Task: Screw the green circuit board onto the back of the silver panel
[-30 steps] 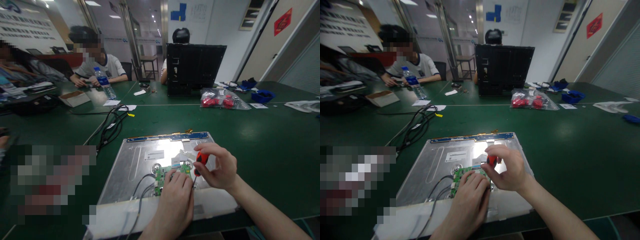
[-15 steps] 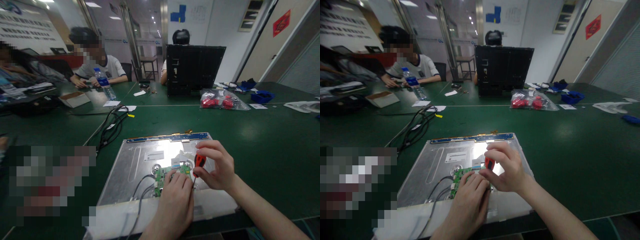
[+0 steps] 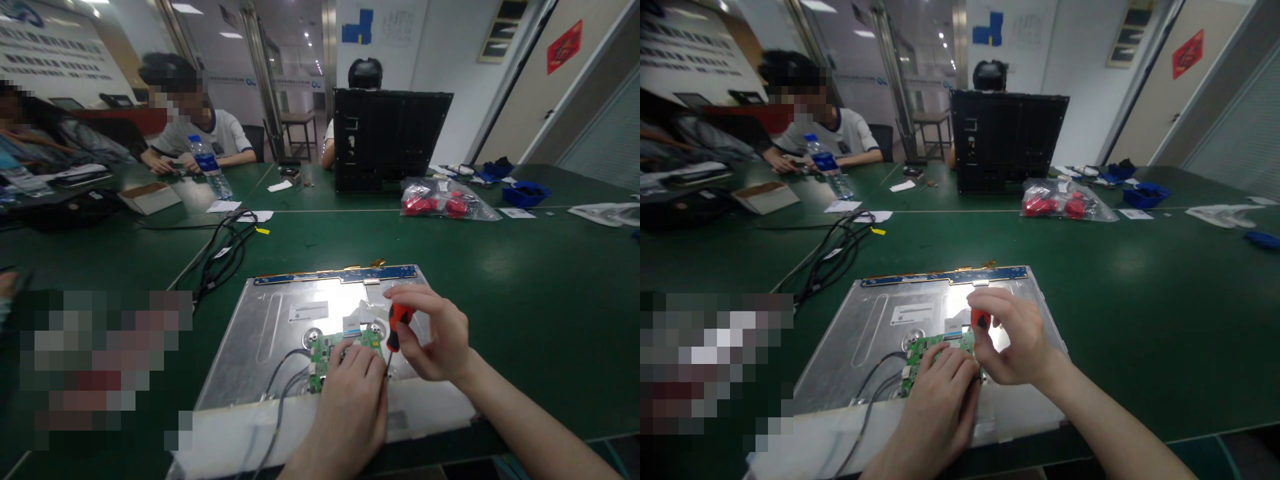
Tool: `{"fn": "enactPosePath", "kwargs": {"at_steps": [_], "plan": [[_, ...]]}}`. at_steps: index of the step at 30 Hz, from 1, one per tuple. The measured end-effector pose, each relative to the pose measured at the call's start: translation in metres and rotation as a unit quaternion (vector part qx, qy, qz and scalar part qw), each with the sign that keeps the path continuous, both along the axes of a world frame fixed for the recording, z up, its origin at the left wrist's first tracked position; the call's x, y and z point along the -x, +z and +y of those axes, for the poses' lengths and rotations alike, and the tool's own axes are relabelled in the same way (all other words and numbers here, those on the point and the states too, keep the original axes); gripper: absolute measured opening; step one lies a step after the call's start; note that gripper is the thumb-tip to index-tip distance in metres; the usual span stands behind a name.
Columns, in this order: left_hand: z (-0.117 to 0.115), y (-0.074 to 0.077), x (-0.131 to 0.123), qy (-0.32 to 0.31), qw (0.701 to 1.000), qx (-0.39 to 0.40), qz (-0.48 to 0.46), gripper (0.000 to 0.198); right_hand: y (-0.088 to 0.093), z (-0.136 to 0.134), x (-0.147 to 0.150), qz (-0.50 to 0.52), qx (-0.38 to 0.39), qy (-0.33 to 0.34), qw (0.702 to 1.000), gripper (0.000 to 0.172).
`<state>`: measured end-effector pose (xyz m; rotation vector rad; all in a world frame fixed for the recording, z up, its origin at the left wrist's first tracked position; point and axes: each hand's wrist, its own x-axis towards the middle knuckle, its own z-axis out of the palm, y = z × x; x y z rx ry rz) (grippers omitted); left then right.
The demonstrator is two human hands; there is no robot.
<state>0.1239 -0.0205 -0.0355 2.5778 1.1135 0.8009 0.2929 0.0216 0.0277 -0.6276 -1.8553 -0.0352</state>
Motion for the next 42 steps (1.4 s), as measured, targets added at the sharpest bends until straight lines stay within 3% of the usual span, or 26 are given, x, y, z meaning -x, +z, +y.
{"fn": "enactPosePath", "kwargs": {"at_steps": [7, 18, 31, 37, 42], "plan": [[-0.001, 0.002, 0.001, -0.003, 1.0, 0.011, 0.006, 0.017, 0.0, 0.0, -0.001, -0.002, 0.005, 0.037, 0.999, 0.046], [-0.001, 0.002, 0.0, 0.0, 1.0, 0.013, 0.007, 0.015, -0.005, 0.004, 0.0, -0.002, -0.008, 0.015, 1.0, 0.027], [0.0, 0.003, -0.001, 0.0, 1.0, 0.006, 0.012, 0.016, -0.01, -0.002, -0.004, 0.017, 0.073, 0.033, 0.997, 0.045], [-0.001, 0.002, 0.001, 0.002, 1.0, -0.001, 0.009, 0.017, -0.004, 0.001, -0.004, 0.001, 0.028, 0.051, 0.998, 0.04], [-0.001, 0.002, 0.001, 0.002, 1.0, 0.001, 0.003, 0.017, -0.003, 0.003, -0.001, -0.007, 0.003, 0.017, 1.0, 0.04]]}}
